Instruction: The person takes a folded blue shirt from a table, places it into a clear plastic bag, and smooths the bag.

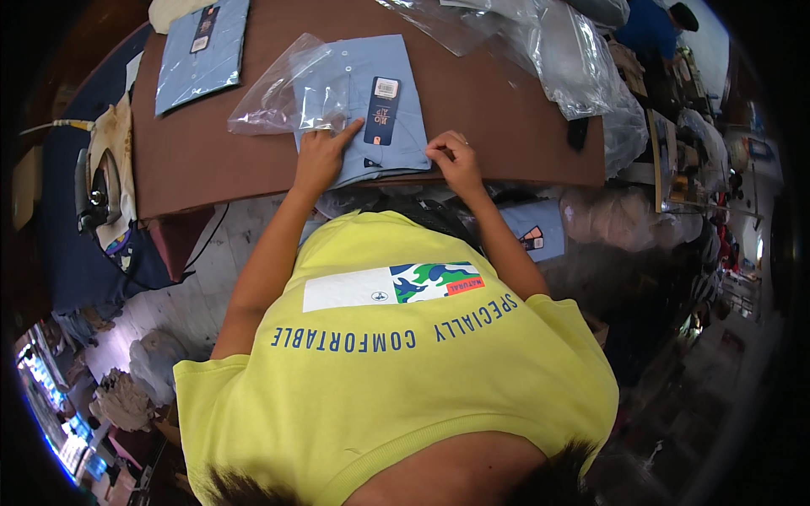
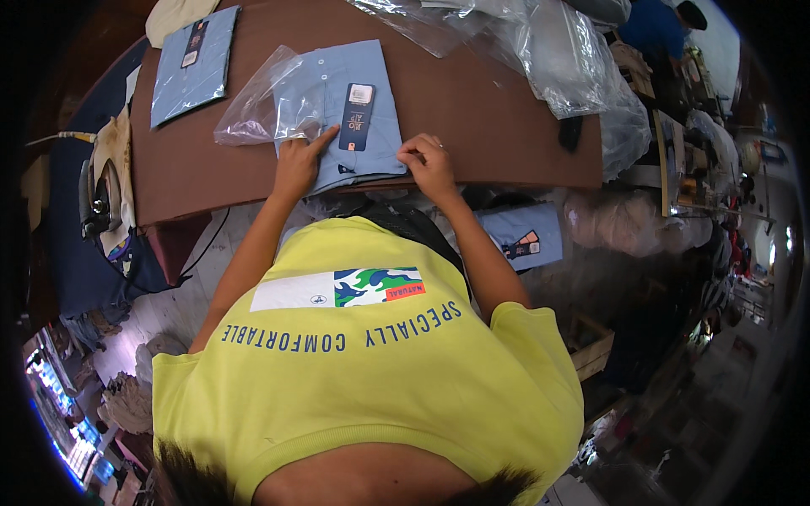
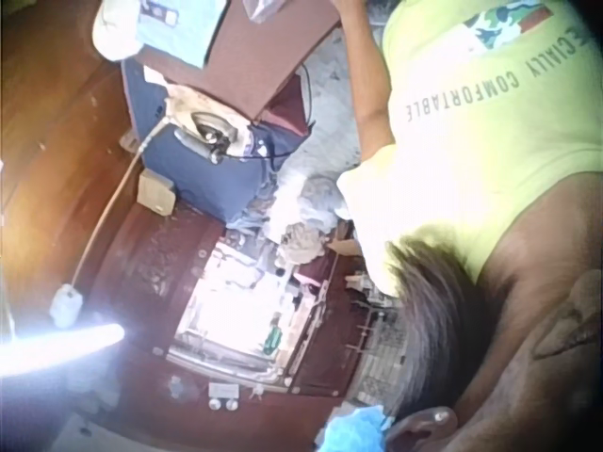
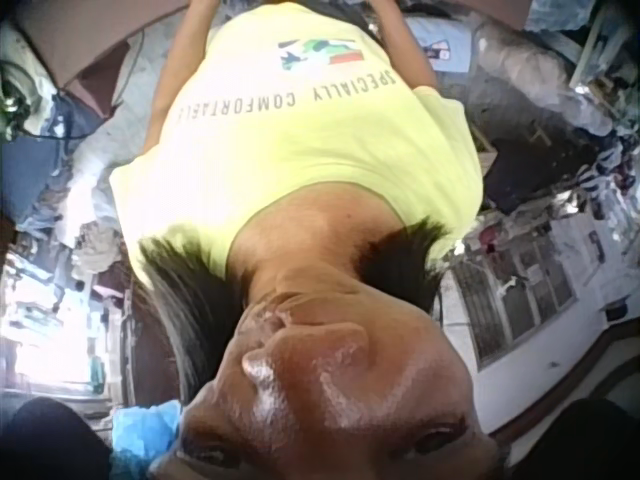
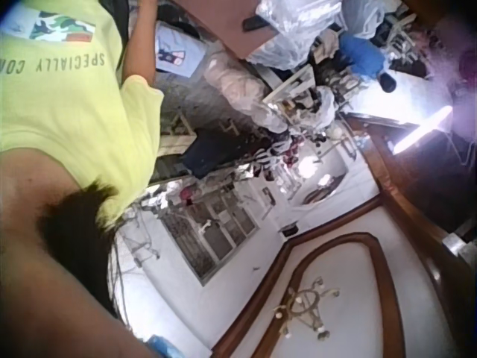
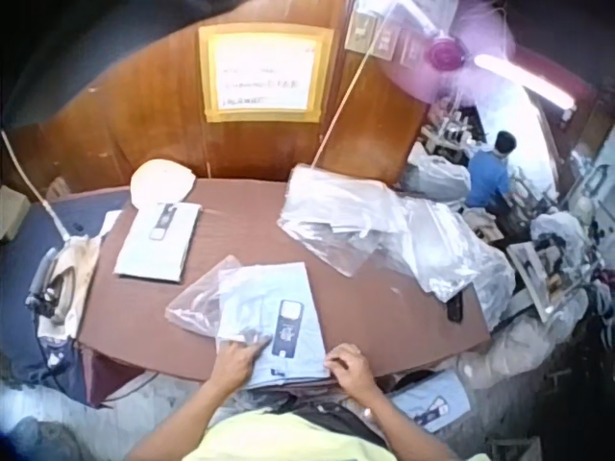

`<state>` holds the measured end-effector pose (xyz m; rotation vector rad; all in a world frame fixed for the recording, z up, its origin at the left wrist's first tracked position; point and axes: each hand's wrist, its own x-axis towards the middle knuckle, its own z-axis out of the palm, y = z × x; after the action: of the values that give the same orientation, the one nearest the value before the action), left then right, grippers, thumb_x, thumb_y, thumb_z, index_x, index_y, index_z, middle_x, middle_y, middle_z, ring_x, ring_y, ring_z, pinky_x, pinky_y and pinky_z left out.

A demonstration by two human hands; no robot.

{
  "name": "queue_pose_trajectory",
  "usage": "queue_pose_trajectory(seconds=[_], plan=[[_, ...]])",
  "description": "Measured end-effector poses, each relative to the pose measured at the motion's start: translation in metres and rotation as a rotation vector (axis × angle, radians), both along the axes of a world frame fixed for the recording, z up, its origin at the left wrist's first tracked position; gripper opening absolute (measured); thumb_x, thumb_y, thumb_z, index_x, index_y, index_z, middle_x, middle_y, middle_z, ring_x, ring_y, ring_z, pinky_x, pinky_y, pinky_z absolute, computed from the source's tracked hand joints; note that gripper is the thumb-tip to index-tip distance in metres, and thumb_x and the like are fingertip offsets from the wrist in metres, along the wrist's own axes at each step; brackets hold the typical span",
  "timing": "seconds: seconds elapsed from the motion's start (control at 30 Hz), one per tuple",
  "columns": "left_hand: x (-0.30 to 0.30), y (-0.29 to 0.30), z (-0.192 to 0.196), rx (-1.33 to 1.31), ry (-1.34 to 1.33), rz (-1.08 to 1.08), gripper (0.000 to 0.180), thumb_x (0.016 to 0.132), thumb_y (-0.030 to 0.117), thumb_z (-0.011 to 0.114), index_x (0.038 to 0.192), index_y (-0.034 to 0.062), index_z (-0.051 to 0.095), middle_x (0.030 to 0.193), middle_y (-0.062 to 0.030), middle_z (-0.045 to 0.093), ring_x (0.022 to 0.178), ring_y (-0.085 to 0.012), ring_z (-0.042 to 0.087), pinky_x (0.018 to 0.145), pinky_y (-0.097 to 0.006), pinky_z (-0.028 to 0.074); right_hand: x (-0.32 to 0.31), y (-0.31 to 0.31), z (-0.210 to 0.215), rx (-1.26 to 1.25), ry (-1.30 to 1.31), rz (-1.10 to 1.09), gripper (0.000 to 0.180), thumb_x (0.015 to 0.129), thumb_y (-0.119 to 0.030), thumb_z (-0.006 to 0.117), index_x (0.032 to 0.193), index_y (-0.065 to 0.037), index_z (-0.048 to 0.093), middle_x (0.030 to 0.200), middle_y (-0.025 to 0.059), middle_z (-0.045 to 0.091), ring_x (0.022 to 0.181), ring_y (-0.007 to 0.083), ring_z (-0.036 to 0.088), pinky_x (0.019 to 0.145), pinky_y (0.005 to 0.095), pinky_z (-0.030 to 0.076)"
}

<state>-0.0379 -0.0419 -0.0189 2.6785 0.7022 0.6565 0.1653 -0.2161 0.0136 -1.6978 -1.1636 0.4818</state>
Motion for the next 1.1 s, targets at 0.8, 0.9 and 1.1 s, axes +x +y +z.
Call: queue_pose_trajectory(seconds=[0.8, 0.9, 1.1], plan=[[-0.001, -0.004, -0.001, -0.075, 0.056, 0.049, 0.059, 0.078, -0.002, 0.050, 0.127, 0.0314, 0.056, 0.113, -0.0206, 0.053, 0.101, -0.0385, 0.050, 0.089, -0.043, 0.040, 0.002, 0.000, -0.018, -0.030, -0.199, 0.171, 0.008, 0.073, -0.007, 0.065, 0.079, -0.005, 0.061, 0.085, 0.0075, 0.058, 0.085, 0.0280, 0.053, 0.079, 0.0364, 0.040], [0.000, -0.004, -0.001, -0.043, 0.029, 0.040, 0.059, 0.078, -0.002, 0.050, 0.127, 0.0313, 0.056, 0.113, -0.0208, 0.053, 0.101, -0.0386, 0.050, 0.089, -0.043, 0.040, 0.011, -0.032, -0.018, -0.056, -0.137, 0.174, 0.008, 0.073, -0.006, 0.065, 0.078, -0.004, 0.059, 0.084, 0.0076, 0.057, 0.083, 0.0251, 0.053, 0.078, 0.0336, 0.041], [0.000, -0.004, 0.000, -0.058, 0.036, 0.035, 0.060, 0.078, -0.003, 0.049, 0.127, 0.0312, 0.056, 0.110, -0.0216, 0.054, 0.100, -0.0385, 0.050, 0.089, -0.043, 0.040, 0.022, -0.122, -0.044, -0.239, 0.200, -0.027, 0.006, 0.077, -0.005, 0.065, 0.079, -0.003, 0.059, 0.079, 0.0040, 0.052, 0.077, 0.0138, 0.052, 0.070, 0.0261, 0.042]])
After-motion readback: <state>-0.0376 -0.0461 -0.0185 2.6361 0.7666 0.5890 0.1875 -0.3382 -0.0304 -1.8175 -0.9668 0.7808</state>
